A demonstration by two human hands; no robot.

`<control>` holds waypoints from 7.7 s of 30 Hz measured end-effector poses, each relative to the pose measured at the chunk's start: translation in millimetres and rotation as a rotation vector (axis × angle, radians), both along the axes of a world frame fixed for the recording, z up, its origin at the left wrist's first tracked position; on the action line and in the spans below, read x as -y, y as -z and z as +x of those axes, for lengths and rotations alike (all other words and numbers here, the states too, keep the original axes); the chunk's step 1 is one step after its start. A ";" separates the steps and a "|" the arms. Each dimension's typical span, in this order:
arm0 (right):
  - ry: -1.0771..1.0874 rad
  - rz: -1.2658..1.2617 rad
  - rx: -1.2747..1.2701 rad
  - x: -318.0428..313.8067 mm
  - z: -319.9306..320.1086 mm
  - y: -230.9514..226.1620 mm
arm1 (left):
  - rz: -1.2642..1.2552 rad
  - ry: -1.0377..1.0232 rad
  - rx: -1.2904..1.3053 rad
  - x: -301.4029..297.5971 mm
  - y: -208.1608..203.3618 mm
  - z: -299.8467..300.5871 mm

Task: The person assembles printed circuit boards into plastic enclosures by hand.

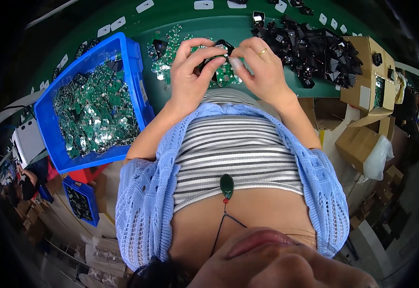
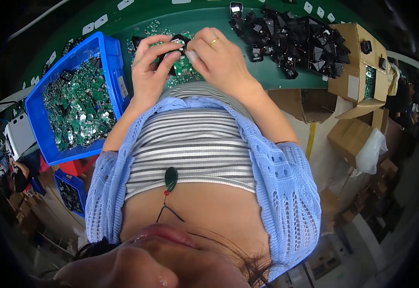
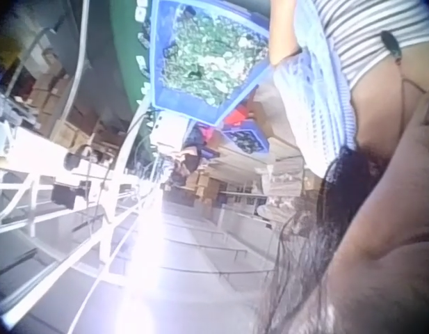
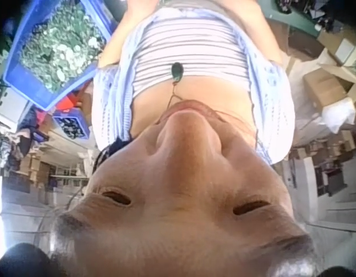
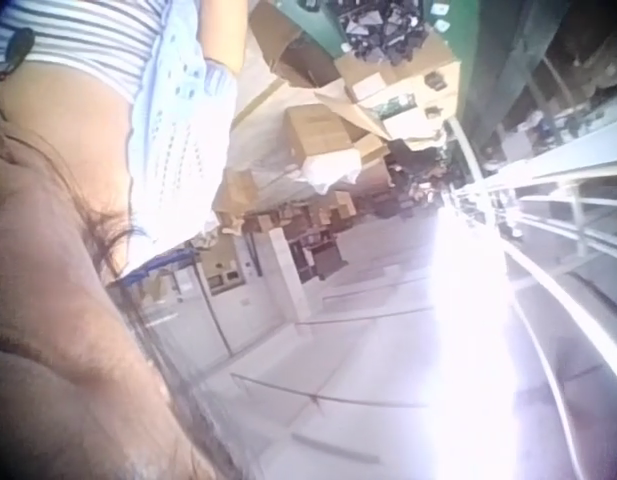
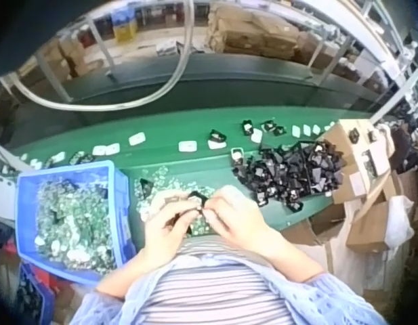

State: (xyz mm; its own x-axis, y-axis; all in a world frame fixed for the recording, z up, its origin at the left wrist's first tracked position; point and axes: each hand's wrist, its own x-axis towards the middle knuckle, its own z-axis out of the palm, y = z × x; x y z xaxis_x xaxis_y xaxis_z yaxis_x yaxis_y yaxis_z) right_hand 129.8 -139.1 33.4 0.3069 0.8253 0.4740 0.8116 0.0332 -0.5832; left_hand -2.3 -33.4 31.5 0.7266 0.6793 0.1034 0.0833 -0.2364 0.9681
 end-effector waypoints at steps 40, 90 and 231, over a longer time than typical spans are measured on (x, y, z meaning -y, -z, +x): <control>-0.101 0.099 -0.102 -6.9 -13.3 9.0 | -0.640 0.048 0.025 0.8 9.5 -14.3; -0.153 0.107 -0.123 -18.3 -3.7 7.8 | 0.132 -0.099 0.059 -2.6 -1.1 -10.3; -0.289 -0.045 0.232 -44.3 6.3 -20.6 | 0.306 -0.157 -0.052 -14.6 -18.2 -7.3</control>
